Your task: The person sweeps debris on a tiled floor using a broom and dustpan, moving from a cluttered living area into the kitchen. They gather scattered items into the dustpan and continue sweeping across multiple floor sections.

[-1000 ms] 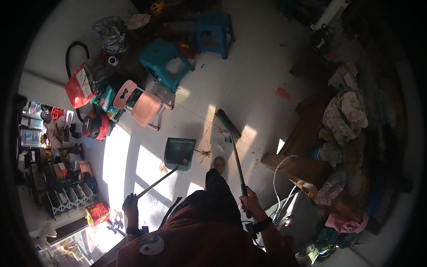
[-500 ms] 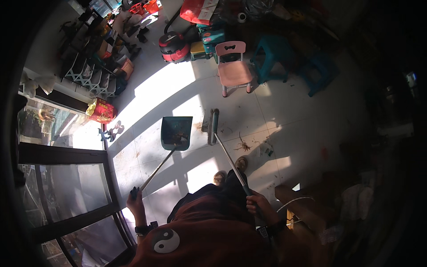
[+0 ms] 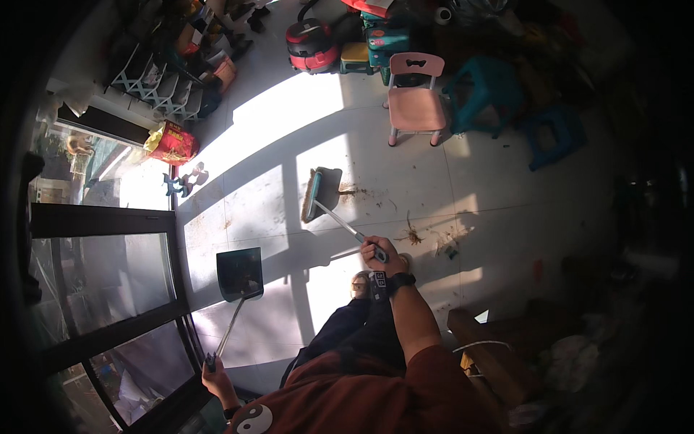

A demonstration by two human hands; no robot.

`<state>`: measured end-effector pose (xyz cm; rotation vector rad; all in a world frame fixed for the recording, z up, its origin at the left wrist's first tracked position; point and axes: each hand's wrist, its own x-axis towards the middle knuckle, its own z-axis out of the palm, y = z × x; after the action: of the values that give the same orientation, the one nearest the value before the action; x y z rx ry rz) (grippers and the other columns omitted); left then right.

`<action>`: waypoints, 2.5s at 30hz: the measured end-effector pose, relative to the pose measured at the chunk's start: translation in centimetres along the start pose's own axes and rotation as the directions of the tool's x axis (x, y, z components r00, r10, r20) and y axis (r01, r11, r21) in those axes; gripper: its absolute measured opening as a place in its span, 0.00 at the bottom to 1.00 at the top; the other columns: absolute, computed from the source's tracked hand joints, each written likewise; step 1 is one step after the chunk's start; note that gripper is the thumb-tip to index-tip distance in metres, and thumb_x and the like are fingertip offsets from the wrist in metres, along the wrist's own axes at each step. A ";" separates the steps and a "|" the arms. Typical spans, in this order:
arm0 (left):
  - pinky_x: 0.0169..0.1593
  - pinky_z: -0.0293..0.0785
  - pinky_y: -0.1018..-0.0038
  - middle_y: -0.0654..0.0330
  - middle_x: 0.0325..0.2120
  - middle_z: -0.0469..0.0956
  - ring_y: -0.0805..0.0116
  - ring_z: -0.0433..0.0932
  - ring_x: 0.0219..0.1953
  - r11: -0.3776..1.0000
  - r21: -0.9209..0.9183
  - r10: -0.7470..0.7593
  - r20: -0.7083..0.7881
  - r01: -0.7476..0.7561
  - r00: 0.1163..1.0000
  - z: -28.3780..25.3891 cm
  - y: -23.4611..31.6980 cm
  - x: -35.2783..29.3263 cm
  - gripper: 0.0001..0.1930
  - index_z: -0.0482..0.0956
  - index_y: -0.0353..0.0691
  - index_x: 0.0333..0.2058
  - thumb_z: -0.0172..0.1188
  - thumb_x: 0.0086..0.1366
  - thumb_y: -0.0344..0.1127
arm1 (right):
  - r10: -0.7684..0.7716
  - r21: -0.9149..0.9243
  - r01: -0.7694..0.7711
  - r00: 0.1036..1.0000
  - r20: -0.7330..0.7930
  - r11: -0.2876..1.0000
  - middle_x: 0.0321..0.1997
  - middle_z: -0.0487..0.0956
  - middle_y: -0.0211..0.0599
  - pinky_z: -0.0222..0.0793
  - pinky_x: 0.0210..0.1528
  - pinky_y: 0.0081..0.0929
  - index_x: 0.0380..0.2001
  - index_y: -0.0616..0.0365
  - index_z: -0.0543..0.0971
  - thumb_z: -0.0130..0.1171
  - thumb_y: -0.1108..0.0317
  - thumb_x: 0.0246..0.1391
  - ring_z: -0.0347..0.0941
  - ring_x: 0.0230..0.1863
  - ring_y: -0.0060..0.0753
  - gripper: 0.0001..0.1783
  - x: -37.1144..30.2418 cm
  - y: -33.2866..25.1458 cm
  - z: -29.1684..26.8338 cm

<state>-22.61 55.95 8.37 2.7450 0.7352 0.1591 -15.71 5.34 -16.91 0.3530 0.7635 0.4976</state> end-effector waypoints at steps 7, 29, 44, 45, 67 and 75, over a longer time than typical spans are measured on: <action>0.35 0.73 0.69 0.55 0.27 0.83 0.65 0.80 0.28 0.982 -0.158 -0.093 0.070 0.103 0.993 2.9 -2.3 1.1 0.14 0.82 0.33 0.37 0.63 0.60 0.39 | -0.204 0.147 0.229 0.964 -0.169 0.962 0.16 0.70 0.28 0.69 0.19 0.20 0.27 0.62 0.71 0.51 0.64 0.63 0.68 0.15 0.21 0.13 -21.6 1.4 -7.8; 0.16 0.50 0.82 0.74 0.15 0.66 0.86 0.57 0.13 0.727 -0.630 -0.284 0.088 0.274 0.955 3.6 2.2 -8.1 0.07 0.75 0.38 0.27 0.63 0.62 0.31 | -0.098 -0.163 0.111 0.992 0.084 0.980 0.16 0.68 0.26 0.67 0.18 0.17 0.24 0.59 0.69 0.56 0.68 0.57 0.67 0.15 0.21 0.10 2.6 -8.0 6.5; 0.38 0.70 0.73 0.58 0.31 0.80 0.70 0.74 0.31 0.928 -0.302 -0.245 -0.054 0.218 0.968 3.2 5.2 -19.9 0.14 0.80 0.26 0.38 0.60 0.64 0.36 | -0.313 -0.026 0.323 0.887 -0.340 0.946 0.16 0.68 0.28 0.64 0.16 0.18 0.25 0.59 0.70 0.54 0.63 0.61 0.67 0.14 0.20 0.14 -41.5 -13.3 -14.8; 0.36 0.67 0.73 0.60 0.28 0.78 0.71 0.72 0.30 0.845 -0.441 -0.343 -0.014 0.302 0.939 3.6 4.7 -20.0 0.15 0.80 0.27 0.38 0.60 0.64 0.37 | -0.329 -0.125 0.305 0.894 -0.306 0.944 0.17 0.68 0.28 0.64 0.16 0.19 0.25 0.59 0.70 0.54 0.63 0.61 0.66 0.14 0.19 0.13 -42.4 -12.8 -14.8; 0.23 0.60 0.76 0.68 0.18 0.71 0.78 0.65 0.19 0.831 -0.478 -0.382 -0.116 0.285 0.917 1.3 6.6 -22.7 0.10 0.79 0.32 0.33 0.61 0.65 0.35 | -0.052 -0.656 -0.259 0.908 -0.416 0.709 0.23 0.71 0.29 0.62 0.14 0.13 0.29 0.56 0.68 0.54 0.67 0.60 0.66 0.17 0.15 0.09 -20.2 -2.3 -10.8; 0.36 0.72 0.72 0.56 0.30 0.82 0.70 0.76 0.30 0.910 -0.392 -0.155 -0.020 0.135 0.988 6.8 13.5 -20.0 0.13 0.80 0.27 0.38 0.61 0.63 0.34 | -0.284 -0.497 -0.016 0.803 -0.523 0.868 0.24 0.72 0.32 0.62 0.13 0.14 0.34 0.55 0.69 0.57 0.66 0.57 0.65 0.15 0.17 0.08 -45.6 -14.7 -16.3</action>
<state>-32.26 33.04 5.46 2.3070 0.8189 0.3088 -51.34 -29.68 -9.03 -0.3527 1.2185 0.6466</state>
